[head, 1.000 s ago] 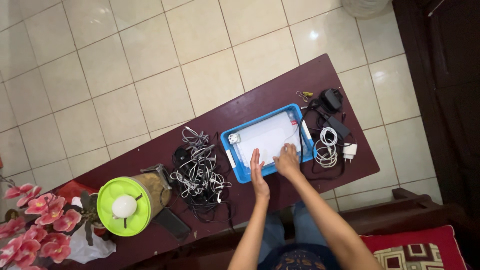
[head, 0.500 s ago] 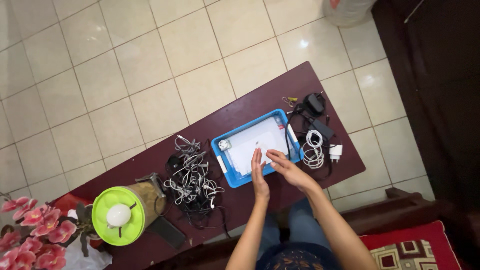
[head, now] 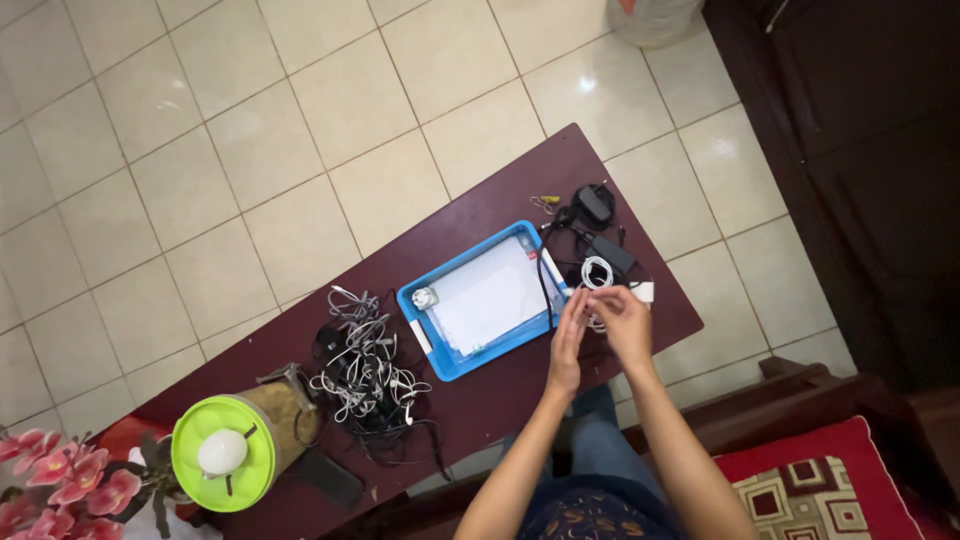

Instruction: The person picks up and sorts various electronic cables, a microphone, and accessories from a table into a blue bin, including coiling a white cable by hand.

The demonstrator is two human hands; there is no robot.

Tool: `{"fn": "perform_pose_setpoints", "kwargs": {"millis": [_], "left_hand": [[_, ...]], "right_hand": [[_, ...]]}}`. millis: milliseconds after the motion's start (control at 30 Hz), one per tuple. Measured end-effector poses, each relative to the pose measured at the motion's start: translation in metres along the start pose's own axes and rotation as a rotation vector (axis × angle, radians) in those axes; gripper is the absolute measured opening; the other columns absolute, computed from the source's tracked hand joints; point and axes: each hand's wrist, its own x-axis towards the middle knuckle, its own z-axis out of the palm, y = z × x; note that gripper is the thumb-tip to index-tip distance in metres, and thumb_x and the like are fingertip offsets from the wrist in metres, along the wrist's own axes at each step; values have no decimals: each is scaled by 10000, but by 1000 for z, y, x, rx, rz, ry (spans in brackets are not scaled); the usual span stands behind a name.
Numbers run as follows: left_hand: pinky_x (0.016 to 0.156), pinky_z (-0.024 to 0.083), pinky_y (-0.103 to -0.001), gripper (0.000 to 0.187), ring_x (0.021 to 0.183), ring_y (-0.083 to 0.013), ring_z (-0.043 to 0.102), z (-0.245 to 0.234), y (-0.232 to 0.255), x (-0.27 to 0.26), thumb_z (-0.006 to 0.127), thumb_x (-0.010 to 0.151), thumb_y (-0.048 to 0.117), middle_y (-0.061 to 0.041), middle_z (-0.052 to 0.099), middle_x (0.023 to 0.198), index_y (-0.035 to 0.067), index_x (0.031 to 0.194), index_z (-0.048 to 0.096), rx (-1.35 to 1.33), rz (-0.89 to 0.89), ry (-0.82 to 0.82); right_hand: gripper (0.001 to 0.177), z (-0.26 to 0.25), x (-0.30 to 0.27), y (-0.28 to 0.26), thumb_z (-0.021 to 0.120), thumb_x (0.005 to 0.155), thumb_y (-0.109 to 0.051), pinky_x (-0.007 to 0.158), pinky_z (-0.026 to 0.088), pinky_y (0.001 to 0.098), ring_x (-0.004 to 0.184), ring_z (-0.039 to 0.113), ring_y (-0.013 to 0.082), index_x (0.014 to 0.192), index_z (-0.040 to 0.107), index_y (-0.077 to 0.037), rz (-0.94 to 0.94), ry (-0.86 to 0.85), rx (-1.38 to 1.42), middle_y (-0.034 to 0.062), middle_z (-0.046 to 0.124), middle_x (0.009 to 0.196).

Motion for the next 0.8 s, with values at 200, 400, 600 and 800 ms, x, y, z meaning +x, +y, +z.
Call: {"fn": "perform_pose_setpoints", "kwargs": {"millis": [200, 400, 600, 800], "left_hand": [[1270, 226, -420, 715, 1549, -255, 332, -5, -5, 4, 353, 1083, 501, -155, 409, 1630, 28, 1615, 280, 62, 24, 43], [1248, 281, -422, 660, 1508, -259, 391, -28, -7, 2, 346, 1093, 459, -161, 469, 1580, 29, 1593, 323, 69, 18, 148], [1236, 299, -418, 630, 1488, -262, 431, -42, -10, 1, 350, 1096, 449, -172, 510, 1549, 44, 1579, 352, 85, 15, 183], [1216, 317, -426, 635, 1470, -271, 452, -53, -3, -3, 350, 1085, 462, -179, 509, 1545, 61, 1578, 347, 75, -11, 223]], "right_hand": [[151, -17, 1, -11, 792, 859, -41, 741, 576, 262, 852, 756, 142, 981, 731, 22, -60, 199, -295, 111, 786, 927], [92, -6, 3, 37, 773, 857, -97, 713, 590, 336, 841, 778, 222, 940, 790, -62, -68, 110, -644, 110, 786, 885], [115, 4, 11, 65, 766, 857, -138, 696, 573, 411, 787, 740, 329, 963, 802, -112, -91, 101, -775, 142, 759, 862], [107, 11, 8, 39, 731, 900, -147, 676, 563, 426, 773, 734, 338, 985, 792, -127, -155, 154, -740, 147, 747, 834]]}}
